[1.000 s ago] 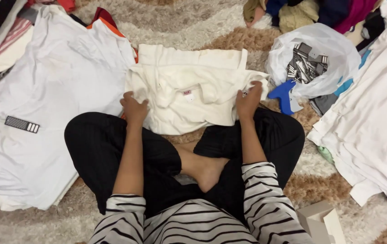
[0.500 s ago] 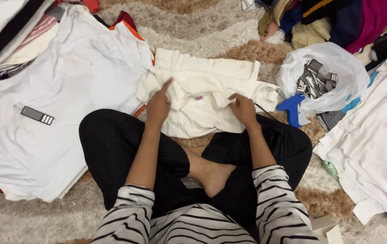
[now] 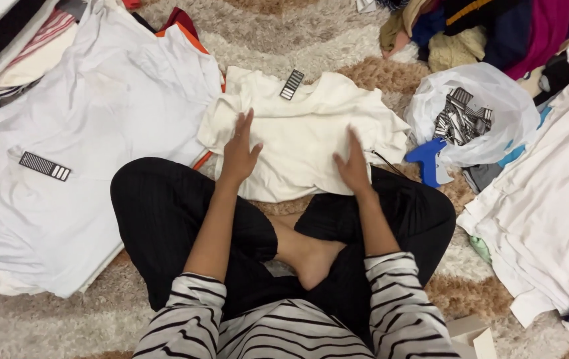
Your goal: The person sits on the floor and uses a blue hot glue gun to attach rectangular fabric labels to the chest area of white t-shirts. They handle the shirts and labels by hand, applying glue to the back of the labels before pressing them onto the fabric.
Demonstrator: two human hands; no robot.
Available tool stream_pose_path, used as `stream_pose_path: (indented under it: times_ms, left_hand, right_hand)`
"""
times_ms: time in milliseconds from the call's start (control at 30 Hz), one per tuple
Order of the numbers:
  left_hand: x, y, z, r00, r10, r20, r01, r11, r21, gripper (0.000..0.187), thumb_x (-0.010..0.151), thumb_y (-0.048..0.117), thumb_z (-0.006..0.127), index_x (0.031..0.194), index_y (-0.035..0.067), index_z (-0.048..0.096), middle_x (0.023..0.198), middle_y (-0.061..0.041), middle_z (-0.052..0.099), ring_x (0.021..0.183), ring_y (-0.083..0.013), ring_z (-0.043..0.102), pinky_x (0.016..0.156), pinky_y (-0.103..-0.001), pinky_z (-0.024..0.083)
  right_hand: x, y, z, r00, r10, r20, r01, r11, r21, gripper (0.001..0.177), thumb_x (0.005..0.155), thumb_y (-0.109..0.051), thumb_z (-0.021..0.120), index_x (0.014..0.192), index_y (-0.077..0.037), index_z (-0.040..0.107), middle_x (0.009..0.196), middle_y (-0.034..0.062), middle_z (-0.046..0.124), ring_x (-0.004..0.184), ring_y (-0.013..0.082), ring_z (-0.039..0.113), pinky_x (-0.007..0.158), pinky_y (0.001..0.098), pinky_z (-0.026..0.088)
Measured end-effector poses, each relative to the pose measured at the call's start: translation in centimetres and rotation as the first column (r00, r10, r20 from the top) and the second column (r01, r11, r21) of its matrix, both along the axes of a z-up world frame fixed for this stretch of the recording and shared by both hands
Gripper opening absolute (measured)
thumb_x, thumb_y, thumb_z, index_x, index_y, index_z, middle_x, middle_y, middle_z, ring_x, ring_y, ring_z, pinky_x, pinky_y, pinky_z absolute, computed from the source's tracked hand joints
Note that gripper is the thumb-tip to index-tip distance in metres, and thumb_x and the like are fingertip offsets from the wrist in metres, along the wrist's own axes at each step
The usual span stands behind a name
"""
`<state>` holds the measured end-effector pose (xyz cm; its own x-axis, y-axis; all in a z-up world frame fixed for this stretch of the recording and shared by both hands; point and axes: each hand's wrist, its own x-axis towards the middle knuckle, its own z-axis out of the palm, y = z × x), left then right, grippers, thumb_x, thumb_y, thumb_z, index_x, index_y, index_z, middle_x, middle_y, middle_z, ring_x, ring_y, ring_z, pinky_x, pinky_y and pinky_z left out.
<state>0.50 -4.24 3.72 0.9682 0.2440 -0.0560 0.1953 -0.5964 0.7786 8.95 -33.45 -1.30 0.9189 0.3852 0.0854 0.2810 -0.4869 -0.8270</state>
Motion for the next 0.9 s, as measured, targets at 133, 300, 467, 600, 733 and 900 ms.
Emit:
stream_pose_path:
  times_ms: [133, 300, 467, 600, 733, 900]
  left_hand:
    - [0.8, 1.5, -8.0, 0.984, 0.164, -0.073, -0.141, 0.957, 0.252, 0.041, 0.094, 0.021, 0.068, 0.134, 0.022, 0.061, 0.131, -0.008, 0.059, 0.123, -0.0298, 0.058, 0.097, -0.051, 0.048]
    - [-0.6, 5.5, -19.1, 0.743, 0.434, -0.510, -0.148, 0.850, 0.506, 0.054, 0.078, 0.062, 0.071, 0.105, 0.016, 0.076, 0.099, -0.014, 0.075, 0.095, -0.0384, 0.071, 0.072, -0.052, 0.051]
    - [-0.2, 4.1, -14.0, 0.734, 0.494, -0.466, -0.314, 0.855, 0.413, 0.075, 0.078, 0.046, 0.082, 0.132, 0.006, 0.049, 0.130, -0.024, 0.041, 0.113, -0.0500, 0.054, 0.084, -0.061, 0.054]
    - [-0.8, 3.0, -10.1, 0.762, 0.482, -0.432, -0.413, 0.876, 0.248, 0.046, 0.093, 0.010, 0.063, 0.130, 0.001, 0.036, 0.133, -0.031, 0.036, 0.108, -0.0528, 0.061, 0.090, -0.061, 0.055]
    - [-1.0, 3.4, -13.0, 0.753, 0.525, -0.397, -0.452, 0.851, 0.268, 0.042, 0.093, 0.010, 0.062, 0.125, 0.007, 0.034, 0.124, -0.026, 0.049, 0.109, -0.0486, 0.065, 0.092, -0.056, 0.055]
    - [-1.4, 2.5, -10.4, 0.764, 0.491, -0.419, -0.460, 0.869, 0.181, 0.070, 0.088, 0.006, 0.070, 0.137, 0.009, 0.021, 0.120, -0.025, 0.060, 0.112, -0.0442, 0.066, 0.096, -0.054, 0.054]
  right_hand:
    - [-0.6, -0.3, -1.0, 0.995, 0.052, -0.089, -0.085, 0.898, -0.431, 0.067, 0.095, -0.013, 0.063, 0.157, -0.014, 0.040, 0.165, 0.0215, 0.026, 0.151, 0.0432, 0.024, 0.124, 0.0544, 0.021]
    - [1.2, -2.0, -4.6, 0.920, -0.373, 0.120, 0.379, 0.772, -0.509, 0.027, 0.094, -0.023, 0.066, 0.120, -0.018, 0.062, 0.115, 0.0028, 0.055, 0.111, 0.0256, 0.059, 0.085, 0.0414, 0.053]
    - [2.7, -5.1, -10.5, 0.781, -0.623, -0.040, 0.478, 0.638, -0.604, 0.057, 0.087, -0.049, 0.073, 0.123, -0.009, 0.054, 0.108, 0.0113, 0.055, 0.100, 0.0324, 0.061, 0.068, 0.0457, 0.057]
    - [0.8, -2.6, -4.8, 0.802, -0.596, -0.042, 0.484, 0.689, -0.539, 0.064, 0.089, -0.048, 0.074, 0.122, 0.005, 0.057, 0.115, 0.0235, 0.060, 0.111, 0.0402, 0.061, 0.074, 0.0540, 0.059]
    - [0.3, -2.8, -4.1, 0.816, -0.578, 0.018, 0.498, 0.688, -0.528, 0.072, 0.085, -0.051, 0.080, 0.120, 0.008, 0.056, 0.114, 0.0257, 0.057, 0.106, 0.0455, 0.062, 0.073, 0.0587, 0.059]
    - [0.3, -4.2, -5.6, 0.942, -0.334, -0.021, 0.245, 0.732, -0.636, 0.052, 0.084, -0.048, 0.075, 0.085, 0.004, 0.077, 0.078, 0.0231, 0.072, 0.083, 0.0424, 0.073, 0.064, 0.0509, 0.059]
